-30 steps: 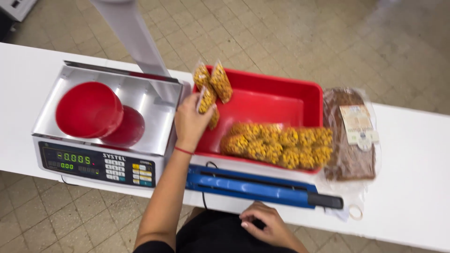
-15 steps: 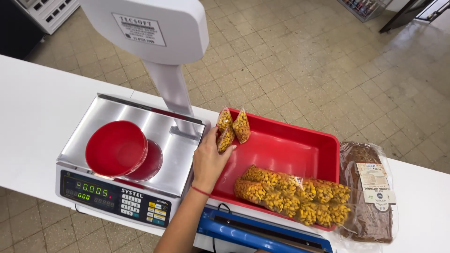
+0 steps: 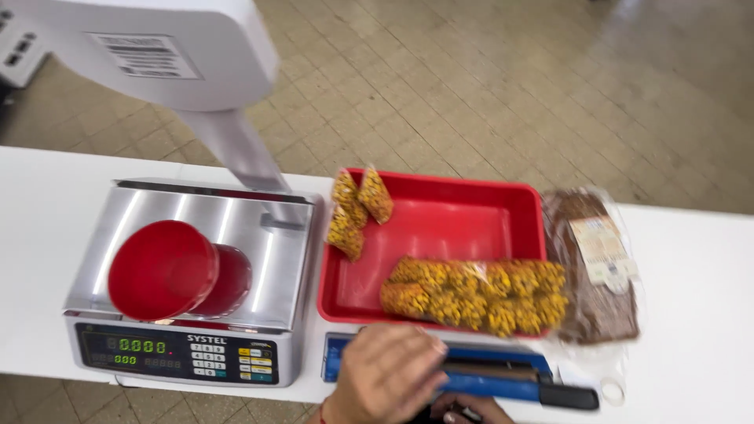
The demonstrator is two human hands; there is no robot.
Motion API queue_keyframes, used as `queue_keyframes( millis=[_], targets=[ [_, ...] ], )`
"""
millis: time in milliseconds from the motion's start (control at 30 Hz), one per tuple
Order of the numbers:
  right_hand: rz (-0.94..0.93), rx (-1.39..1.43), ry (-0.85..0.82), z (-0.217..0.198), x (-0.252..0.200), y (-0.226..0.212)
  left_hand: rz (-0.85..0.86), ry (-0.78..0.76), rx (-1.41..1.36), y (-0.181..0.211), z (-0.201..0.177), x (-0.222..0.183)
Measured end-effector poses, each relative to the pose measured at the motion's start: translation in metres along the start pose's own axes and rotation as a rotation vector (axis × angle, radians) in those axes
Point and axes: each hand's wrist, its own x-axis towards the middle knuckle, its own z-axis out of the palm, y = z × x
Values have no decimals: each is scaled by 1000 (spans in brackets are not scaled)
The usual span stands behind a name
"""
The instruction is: The person seals multiple small transparent pouches filled with yellow snack pieces using a handheld impulse sealer. They fold the open end of each pouch, place it in the sealer, press the handle to seal, and then place the sealed pouch into a red tray. The process is repeated for several pouches.
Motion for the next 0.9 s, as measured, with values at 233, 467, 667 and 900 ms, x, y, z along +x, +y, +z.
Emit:
queue_keyframes(
  millis=[233, 467, 667, 900],
  targets=[
    [4, 217, 76, -26, -21, -133, -453, -422, -148, -41, 27, -15],
    [-97, 192, 106, 1, -46, -113, -242, -689, -284, -116, 58, 5],
    [-109, 211, 167, 15, -53, -101, -271, -807, -395, -107, 55, 5],
    [-351, -9, 99, 14, -45, -128, -234, -586, -291, -103, 35, -11]
  ],
)
